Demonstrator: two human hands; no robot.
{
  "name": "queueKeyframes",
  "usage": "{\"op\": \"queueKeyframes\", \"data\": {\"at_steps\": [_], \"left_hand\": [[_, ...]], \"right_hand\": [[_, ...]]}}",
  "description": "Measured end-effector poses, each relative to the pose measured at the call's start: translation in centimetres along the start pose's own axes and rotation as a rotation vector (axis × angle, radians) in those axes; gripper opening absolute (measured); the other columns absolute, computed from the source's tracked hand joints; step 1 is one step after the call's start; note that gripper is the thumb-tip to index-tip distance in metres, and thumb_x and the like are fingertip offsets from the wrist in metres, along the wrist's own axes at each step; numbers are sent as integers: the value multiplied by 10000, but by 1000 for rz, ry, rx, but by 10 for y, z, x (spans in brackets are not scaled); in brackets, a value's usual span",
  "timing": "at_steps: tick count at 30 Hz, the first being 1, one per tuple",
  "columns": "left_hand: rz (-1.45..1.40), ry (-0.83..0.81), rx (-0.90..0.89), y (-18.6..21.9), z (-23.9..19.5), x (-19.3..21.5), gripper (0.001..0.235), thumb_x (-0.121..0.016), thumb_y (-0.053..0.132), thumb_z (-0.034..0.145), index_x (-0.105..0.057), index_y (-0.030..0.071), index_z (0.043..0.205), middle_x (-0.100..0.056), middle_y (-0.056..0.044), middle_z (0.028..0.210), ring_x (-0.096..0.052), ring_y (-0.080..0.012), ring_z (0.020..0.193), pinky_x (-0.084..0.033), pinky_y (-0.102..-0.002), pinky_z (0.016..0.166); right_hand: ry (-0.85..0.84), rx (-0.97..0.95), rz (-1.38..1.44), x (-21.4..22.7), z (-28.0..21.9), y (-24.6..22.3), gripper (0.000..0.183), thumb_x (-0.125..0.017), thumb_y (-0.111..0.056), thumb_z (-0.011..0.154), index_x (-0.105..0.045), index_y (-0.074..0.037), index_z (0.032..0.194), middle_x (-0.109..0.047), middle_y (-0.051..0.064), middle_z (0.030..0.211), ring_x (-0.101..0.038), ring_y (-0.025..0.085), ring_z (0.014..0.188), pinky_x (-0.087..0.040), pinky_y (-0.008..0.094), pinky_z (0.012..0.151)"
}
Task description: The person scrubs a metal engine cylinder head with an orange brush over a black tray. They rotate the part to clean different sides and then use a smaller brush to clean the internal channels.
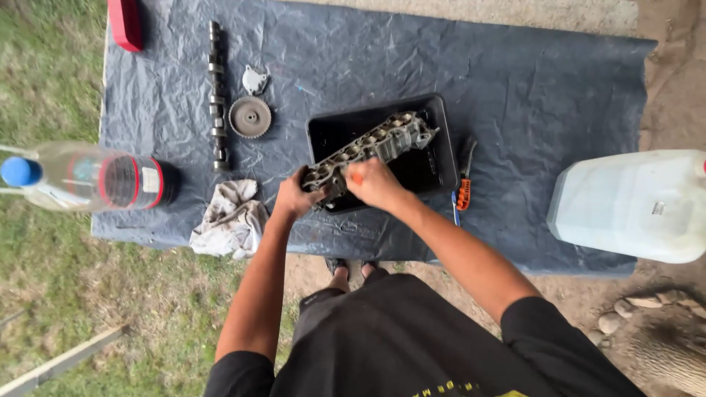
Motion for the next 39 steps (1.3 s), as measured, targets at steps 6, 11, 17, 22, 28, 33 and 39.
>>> {"op": "queueKeyframes", "data": {"at_steps": [6,11,17,22,28,33,39], "left_hand": [[-10,-4,-9,-15,13,-8,994,-816,621,697,-521,92,1485,-686,-188,1308,-620,-365,1261,-484,-476,1129],[13,-24,11,-18,12,-11,997,-812,628,692,-513,119,1495,-690,-147,1320,-628,-347,1257,-491,-477,1126],[39,-31,22,-26,17,-13,996,-806,653,690,-509,150,1497,-689,-125,1327,-627,-321,1263,-493,-467,1125],[14,-23,1,-15,9,-6,985,-803,637,696,-521,122,1486,-691,-150,1316,-626,-340,1261,-490,-481,1125],[-7,-38,-12,-17,14,-7,1002,-807,646,686,-520,115,1485,-681,-155,1333,-614,-344,1279,-485,-471,1133],[-83,-47,22,0,-5,5,945,-813,583,733,-545,55,1470,-674,-207,1317,-602,-373,1279,-486,-476,1120],[-433,-59,168,-4,12,12,511,-730,460,847,-756,27,1116,-732,-217,825,-718,-314,660,-599,-395,531]], "right_hand": [[54,108,-73,7,24,-13,207,-707,-141,911,-664,-56,727,-682,182,610,-712,376,608,-561,425,564],[14,53,-20,1,-13,-3,72,-719,-90,877,-699,-59,815,-740,197,749,-732,394,711,-599,439,610],[96,116,-21,-9,-8,-19,31,-736,-69,901,-721,-51,880,-767,185,836,-754,360,760,-621,413,633],[7,3,-30,-12,-39,5,52,-734,-81,849,-721,-47,812,-756,161,751,-738,370,672,-613,418,597],[176,44,41,-10,-35,3,81,-757,-87,898,-713,-65,833,-744,141,748,-736,359,680,-584,384,575],[282,81,27,19,-12,-33,33,-766,-24,888,-750,-50,899,-767,173,825,-753,376,745,-606,384,627],[297,-1,138,-19,-62,8,53,-792,-43,879,-757,-30,917,-780,169,882,-765,339,794,-615,370,672]]}}
Point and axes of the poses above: each hand's wrist, its own z-axis towards the middle knuckle, its own x-axis out of the back of the hand, y = z × x, the point moved 5 cm from there along z, towards the middle knuckle
